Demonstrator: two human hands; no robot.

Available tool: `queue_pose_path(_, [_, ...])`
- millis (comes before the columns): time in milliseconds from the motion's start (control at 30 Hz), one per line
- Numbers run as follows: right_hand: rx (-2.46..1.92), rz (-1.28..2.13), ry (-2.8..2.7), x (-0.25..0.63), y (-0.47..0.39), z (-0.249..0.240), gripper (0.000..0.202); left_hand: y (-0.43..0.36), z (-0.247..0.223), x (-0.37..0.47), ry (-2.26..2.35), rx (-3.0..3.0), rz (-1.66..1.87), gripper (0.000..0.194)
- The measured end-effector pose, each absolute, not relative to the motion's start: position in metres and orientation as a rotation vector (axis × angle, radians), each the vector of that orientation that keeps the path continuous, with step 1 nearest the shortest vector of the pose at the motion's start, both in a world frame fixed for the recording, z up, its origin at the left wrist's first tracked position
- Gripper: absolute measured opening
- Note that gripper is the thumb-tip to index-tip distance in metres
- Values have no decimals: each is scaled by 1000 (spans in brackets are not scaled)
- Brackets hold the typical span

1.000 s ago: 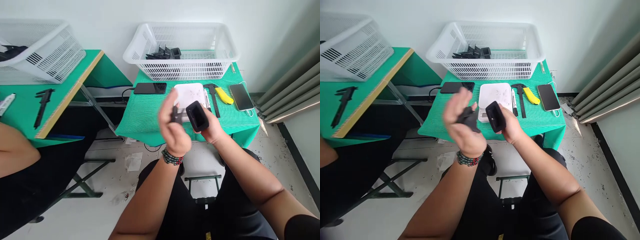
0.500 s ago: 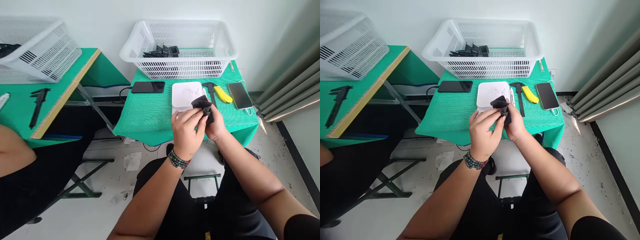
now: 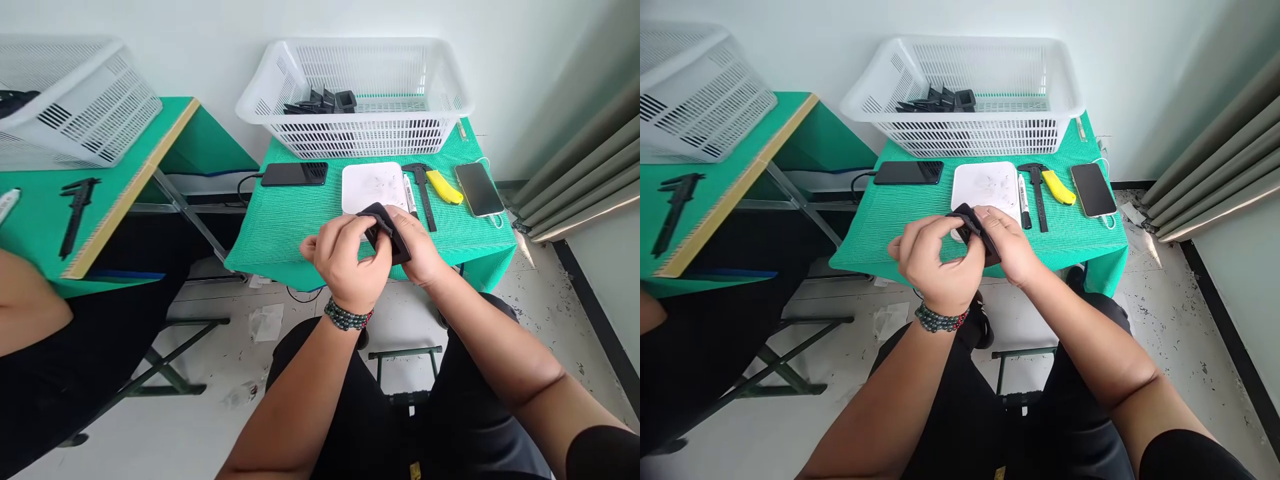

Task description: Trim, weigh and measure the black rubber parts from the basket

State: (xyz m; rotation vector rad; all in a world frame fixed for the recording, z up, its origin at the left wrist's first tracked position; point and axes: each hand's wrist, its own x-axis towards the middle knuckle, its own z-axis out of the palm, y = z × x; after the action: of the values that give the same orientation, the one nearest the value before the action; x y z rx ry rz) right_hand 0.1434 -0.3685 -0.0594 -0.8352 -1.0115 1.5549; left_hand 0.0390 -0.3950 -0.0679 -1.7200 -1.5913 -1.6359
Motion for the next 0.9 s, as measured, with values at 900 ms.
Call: queue_pose_path(900, [-925, 1400, -1021, 141, -378, -56, 48, -387, -79, 43, -1542, -1826, -1781, 15])
